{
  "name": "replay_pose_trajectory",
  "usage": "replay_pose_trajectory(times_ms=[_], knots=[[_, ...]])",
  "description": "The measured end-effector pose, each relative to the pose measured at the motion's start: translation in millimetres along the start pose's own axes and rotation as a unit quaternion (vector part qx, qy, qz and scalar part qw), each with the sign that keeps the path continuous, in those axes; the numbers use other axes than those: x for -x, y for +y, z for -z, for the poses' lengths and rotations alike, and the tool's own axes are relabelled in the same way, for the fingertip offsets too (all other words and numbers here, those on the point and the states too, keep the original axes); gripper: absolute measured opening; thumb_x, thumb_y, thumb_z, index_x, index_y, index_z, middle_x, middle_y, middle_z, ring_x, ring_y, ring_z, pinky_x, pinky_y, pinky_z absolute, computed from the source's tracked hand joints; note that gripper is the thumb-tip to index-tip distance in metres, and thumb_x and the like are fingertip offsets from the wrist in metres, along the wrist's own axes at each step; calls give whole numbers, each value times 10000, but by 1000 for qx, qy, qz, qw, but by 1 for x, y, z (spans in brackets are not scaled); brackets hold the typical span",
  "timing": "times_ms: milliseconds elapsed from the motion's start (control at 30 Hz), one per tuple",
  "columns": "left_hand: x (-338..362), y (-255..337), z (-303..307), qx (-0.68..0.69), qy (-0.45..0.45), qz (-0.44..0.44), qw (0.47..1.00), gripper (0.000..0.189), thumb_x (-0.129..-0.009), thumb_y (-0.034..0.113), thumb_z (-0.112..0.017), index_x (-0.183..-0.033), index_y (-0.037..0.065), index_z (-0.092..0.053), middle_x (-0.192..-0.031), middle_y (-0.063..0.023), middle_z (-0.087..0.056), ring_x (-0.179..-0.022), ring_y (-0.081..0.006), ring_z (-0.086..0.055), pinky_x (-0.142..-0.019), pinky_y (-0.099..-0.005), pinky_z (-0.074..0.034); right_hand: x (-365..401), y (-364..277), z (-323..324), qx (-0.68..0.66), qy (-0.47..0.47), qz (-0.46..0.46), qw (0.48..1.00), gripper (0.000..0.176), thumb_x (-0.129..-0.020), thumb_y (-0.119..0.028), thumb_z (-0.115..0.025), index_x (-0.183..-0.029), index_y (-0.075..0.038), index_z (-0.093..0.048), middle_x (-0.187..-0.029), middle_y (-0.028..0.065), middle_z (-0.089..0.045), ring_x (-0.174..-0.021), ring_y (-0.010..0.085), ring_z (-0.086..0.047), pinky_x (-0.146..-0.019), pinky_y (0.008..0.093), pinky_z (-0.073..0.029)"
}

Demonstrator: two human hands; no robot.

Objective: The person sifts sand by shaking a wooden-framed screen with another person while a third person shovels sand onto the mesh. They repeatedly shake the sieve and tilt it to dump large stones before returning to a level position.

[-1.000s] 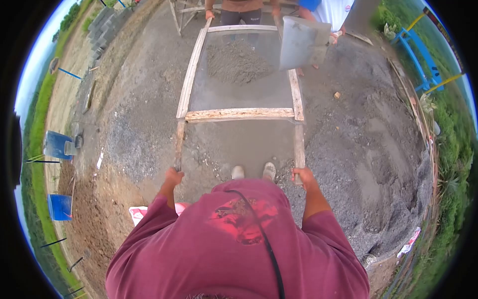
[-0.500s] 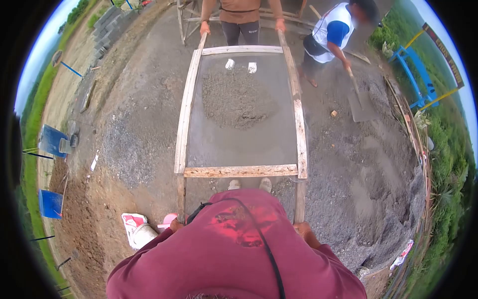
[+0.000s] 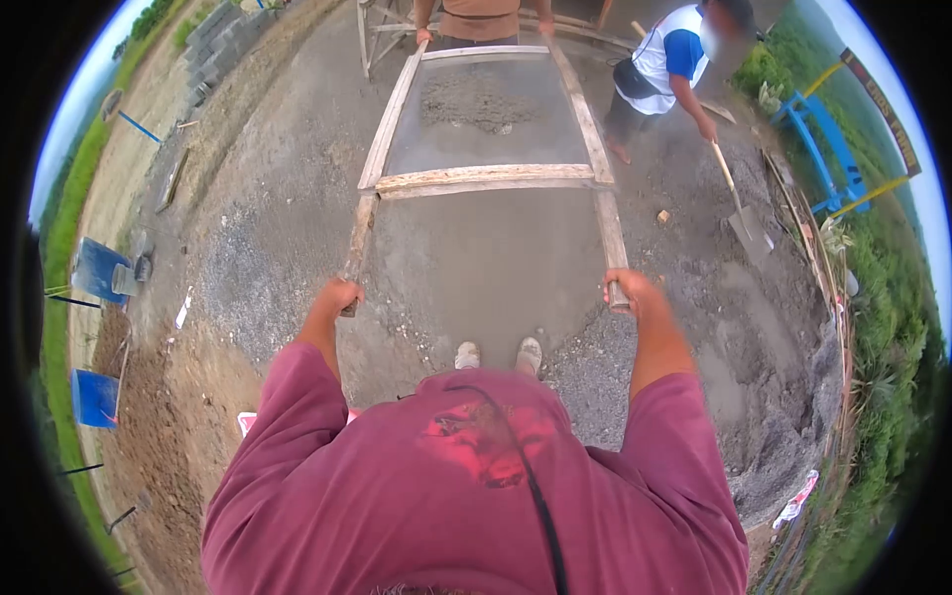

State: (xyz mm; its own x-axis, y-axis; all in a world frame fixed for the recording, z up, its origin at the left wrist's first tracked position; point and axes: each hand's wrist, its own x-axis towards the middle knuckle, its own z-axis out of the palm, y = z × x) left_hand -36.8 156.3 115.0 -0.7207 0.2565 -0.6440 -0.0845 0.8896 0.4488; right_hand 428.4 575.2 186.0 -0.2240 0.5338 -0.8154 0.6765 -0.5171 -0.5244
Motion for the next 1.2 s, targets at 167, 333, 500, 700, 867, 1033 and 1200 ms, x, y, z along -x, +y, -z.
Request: replay_pose_trajectory(times_ms=[167, 333, 500, 700, 867, 1033, 1200], knots=[[51, -201, -106, -175, 4, -18, 984, 325, -603, 201, -716, -779, -70, -680, -777, -228, -687, -750, -316, -700, -688, -404, -550, 12, 233, -31, -82, -12, -2, 997, 151, -712, -137, -661, -770, 3, -654, -659, 109, -617, -566, 235, -618, -540, 374, -496], [121, -382, -130, -114, -36, -56, 991, 462, -733, 368, -706, -971, -27, -671, -918, -221, -689, -910, -317, -684, -753, -392, -530, 76, 386, -48, 201, 78, -79, 973, 412, -668, -213, -752, -937, 93, -685, -873, 198, -695, -795, 296, -684, -699, 399, -531], [136, -232, -46, -259, -170, 16, 951, 465, -712, 338, -721, -1006, -20, -678, -992, -234, -682, -970, -331, -671, -796, -432, -524, 87, 285, -85, 16, 70, -54, 996, 359, -694, -173, -727, -949, 73, -672, -834, 161, -673, -750, 267, -660, -647, 388, -519], [-28, -96, -13, -134, 85, -56, 986, 310, -634, 190, -651, -825, -49, -704, -772, -265, -675, -777, -384, -697, -691, -439, -543, -29, 102, -60, -97, -46, 24, 994, 143, -759, -192, -621, -852, -88, -594, -682, 47, -606, -578, 179, -614, -536, 367, -480], [13, 44, 49, -101, 70, -56, 991, 284, -630, 179, -689, -787, -58, -700, -774, -244, -684, -760, -348, -701, -684, -427, -540, 0, -21, -18, -2, -12, 10, 1000, 195, -757, -265, -629, -902, -143, -583, -717, 4, -612, -629, 150, -615, -597, 368, -475], [39, -106, -68, -145, 62, -5, 988, 328, -654, 226, -696, -793, -70, -686, -771, -224, -693, -758, -314, -710, -685, -406, -547, -26, 153, -16, -55, -45, 16, 997, 160, -743, -189, -628, -827, -54, -611, -695, 72, -611, -609, 198, -619, -554, 364, -495], [123, -309, -152, -215, -70, 53, 973, 534, -623, 286, -804, -977, -89, -662, -1032, -258, -669, -982, -305, -674, -800, -395, -536, 37, 345, 5, 60, -5, 31, 998, 296, -668, -203, -718, -762, 72, -658, -730, 162, -654, -666, 279, -658, -576, 399, -507]])
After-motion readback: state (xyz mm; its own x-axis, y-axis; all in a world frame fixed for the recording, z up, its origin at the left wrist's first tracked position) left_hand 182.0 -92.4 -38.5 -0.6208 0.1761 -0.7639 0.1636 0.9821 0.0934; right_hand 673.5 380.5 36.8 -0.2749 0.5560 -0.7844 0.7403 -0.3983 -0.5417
